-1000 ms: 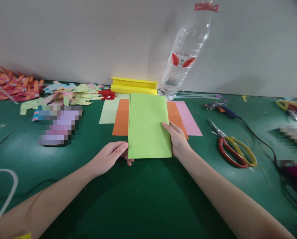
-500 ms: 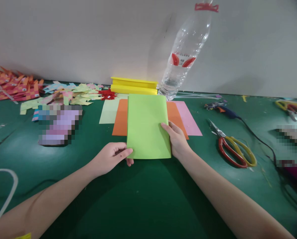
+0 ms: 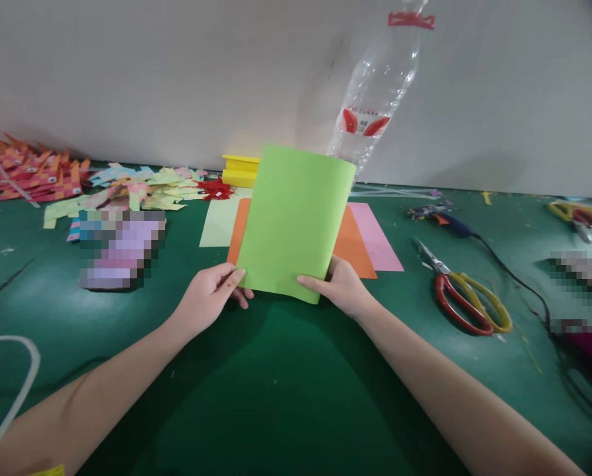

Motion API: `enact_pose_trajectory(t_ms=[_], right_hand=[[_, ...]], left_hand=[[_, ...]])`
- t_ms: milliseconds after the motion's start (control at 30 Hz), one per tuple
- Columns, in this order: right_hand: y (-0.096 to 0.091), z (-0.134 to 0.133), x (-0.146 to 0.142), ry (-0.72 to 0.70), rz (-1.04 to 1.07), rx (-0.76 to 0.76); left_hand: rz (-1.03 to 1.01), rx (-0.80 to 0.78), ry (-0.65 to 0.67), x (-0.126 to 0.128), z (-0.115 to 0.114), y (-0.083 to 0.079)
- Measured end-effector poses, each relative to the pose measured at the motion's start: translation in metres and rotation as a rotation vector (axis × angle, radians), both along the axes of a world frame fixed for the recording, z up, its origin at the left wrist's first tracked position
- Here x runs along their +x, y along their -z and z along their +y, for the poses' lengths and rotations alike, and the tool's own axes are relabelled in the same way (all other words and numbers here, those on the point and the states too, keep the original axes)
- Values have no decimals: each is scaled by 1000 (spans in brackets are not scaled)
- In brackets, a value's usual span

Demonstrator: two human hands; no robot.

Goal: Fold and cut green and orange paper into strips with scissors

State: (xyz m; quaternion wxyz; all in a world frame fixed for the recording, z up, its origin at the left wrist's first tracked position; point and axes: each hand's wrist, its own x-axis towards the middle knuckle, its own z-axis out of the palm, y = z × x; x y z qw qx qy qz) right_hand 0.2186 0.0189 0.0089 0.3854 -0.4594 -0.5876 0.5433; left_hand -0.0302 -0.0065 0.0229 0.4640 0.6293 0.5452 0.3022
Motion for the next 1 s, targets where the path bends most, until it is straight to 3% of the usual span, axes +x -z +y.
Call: enact_pose_trajectory(t_ms=[200,467,800,1000], right_hand=[[1,2,1,20,-139,20],[4,3,1,93,-52,-14],[4,4,1,90,-48,-12],[5,3,2,85,-45,-19]], left_hand=[[-68,-12,-21,-1,0,4],[-338,-54,-13,-1,1,5],[-386,8,192,-8,3,11],[-385,6,237,-9,4,15]])
